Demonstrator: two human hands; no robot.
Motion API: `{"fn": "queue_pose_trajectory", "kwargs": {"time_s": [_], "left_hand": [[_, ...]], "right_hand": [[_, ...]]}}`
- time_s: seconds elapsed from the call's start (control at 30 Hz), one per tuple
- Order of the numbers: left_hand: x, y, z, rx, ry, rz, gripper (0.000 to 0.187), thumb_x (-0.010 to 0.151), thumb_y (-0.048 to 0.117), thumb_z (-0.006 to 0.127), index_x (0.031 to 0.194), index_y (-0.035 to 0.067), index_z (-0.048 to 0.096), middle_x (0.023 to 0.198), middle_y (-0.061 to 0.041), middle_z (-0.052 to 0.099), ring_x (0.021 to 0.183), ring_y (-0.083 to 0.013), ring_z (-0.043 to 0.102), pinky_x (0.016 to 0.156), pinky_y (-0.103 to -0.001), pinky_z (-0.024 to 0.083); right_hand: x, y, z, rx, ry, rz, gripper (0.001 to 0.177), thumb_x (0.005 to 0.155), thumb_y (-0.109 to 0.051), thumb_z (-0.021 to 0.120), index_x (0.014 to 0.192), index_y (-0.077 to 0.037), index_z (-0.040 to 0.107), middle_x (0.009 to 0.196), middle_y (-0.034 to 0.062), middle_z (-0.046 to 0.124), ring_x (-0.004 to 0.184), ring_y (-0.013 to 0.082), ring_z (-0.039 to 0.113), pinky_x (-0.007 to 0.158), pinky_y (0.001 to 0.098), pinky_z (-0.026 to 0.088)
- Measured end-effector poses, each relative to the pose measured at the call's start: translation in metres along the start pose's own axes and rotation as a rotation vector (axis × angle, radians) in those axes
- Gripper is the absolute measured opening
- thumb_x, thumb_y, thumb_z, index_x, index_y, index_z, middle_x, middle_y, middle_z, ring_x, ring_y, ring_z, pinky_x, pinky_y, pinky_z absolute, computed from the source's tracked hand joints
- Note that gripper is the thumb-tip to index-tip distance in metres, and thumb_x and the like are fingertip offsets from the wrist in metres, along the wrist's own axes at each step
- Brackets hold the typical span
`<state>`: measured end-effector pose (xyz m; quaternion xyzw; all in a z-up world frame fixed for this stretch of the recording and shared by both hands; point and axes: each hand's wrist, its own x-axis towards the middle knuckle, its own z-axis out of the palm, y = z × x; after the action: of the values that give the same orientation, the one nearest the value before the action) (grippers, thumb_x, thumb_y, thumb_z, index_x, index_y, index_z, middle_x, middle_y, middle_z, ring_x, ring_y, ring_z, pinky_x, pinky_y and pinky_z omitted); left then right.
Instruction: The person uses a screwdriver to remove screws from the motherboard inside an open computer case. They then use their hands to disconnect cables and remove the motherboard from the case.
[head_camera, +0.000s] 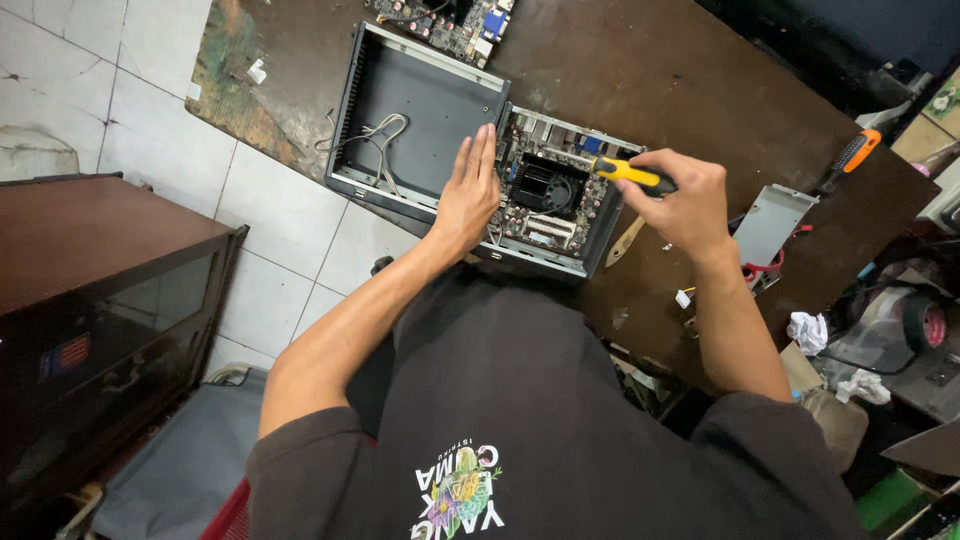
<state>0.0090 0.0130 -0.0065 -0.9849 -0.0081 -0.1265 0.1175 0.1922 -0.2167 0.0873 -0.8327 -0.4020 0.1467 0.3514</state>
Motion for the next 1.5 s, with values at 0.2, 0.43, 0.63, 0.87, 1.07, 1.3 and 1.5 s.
{"fn": "queue_pose_trajectory", "kwargs": {"time_s": [0.2,0.43,0.63,0.87,1.07,1.3,1.5], "left_hand": [[0.002,0.002,0.026,-0.091,0.035,0.098,0.019,0.086,-0.002,0.053,0.096,-0.011,0.065,0.132,-0.04,0.046,0.133,-0.0452,0.042,0.118,-0.054,0.023],[0.002,0.006,0.027,-0.035,-0.072,0.097,0.021,0.088,0.003,0.054,0.1,-0.006,0.069,0.137,-0.038,0.044,0.137,-0.0433,0.037,0.121,-0.055,0.014],[0.005,0.009,0.024,-0.092,0.062,0.031,0.014,0.089,-0.001,0.057,0.098,-0.009,0.065,0.133,-0.04,0.045,0.134,-0.0467,0.039,0.118,-0.056,0.021],[-0.002,0.001,-0.027,-0.447,-0.291,-0.097,0.064,0.072,0.001,0.081,0.131,0.014,0.059,0.156,-0.032,0.014,0.148,-0.0439,0.007,0.112,-0.068,0.006],[-0.074,0.04,-0.037,-1.086,-0.062,-0.343,0.022,0.085,0.007,0.062,0.105,0.011,0.054,0.108,-0.008,0.047,0.101,-0.0284,0.057,0.086,-0.039,0.05],[-0.087,0.048,-0.037,-1.586,-0.576,-1.145,0.066,0.074,0.052,0.084,0.103,0.007,0.045,0.111,-0.014,0.052,0.09,-0.0199,0.072,0.073,-0.03,0.061],[-0.087,0.069,-0.011,-1.35,-0.334,-1.166,0.044,0.08,0.025,0.076,0.092,0.004,0.039,0.099,-0.017,0.044,0.101,-0.0405,0.054,0.089,-0.044,0.046]], "right_hand": [[-0.009,0.005,0.008,0.005,0.106,0.06,0.021,0.084,-0.021,0.083,0.1,-0.013,0.073,0.087,0.0072,0.073,0.085,0.0275,0.071,0.077,0.0326,0.053],[-0.017,0.003,0.009,0.003,0.112,0.028,0.02,0.086,-0.018,0.083,0.099,-0.009,0.072,0.088,0.0111,0.073,0.085,0.031,0.07,0.078,0.035,0.053],[-0.011,0.008,0.005,0.044,0.084,-0.029,0.02,0.085,-0.013,0.081,0.101,-0.008,0.072,0.092,0.0121,0.072,0.089,0.0345,0.069,0.082,0.0384,0.052],[0.002,0.023,0.027,0.277,0.273,0.059,0.025,0.095,-0.015,0.07,0.118,-0.006,0.07,0.097,0.0146,0.069,0.089,0.0231,0.062,0.079,0.0362,0.048],[0.029,0.039,0.048,0.168,0.319,-0.001,0.031,0.093,-0.017,0.076,0.121,-0.005,0.068,0.095,0.018,0.064,0.082,0.0306,0.062,0.075,0.0397,0.048],[0.027,0.044,0.064,-0.043,0.269,0.008,0.038,0.091,-0.01,0.075,0.126,-0.001,0.063,0.095,0.0207,0.059,0.084,0.0416,0.061,0.078,0.0469,0.048],[0.01,0.049,0.072,-0.044,0.331,0.065,0.034,0.093,-0.014,0.076,0.123,-0.003,0.065,0.095,0.0181,0.06,0.085,0.0382,0.062,0.079,0.0436,0.047]]}}
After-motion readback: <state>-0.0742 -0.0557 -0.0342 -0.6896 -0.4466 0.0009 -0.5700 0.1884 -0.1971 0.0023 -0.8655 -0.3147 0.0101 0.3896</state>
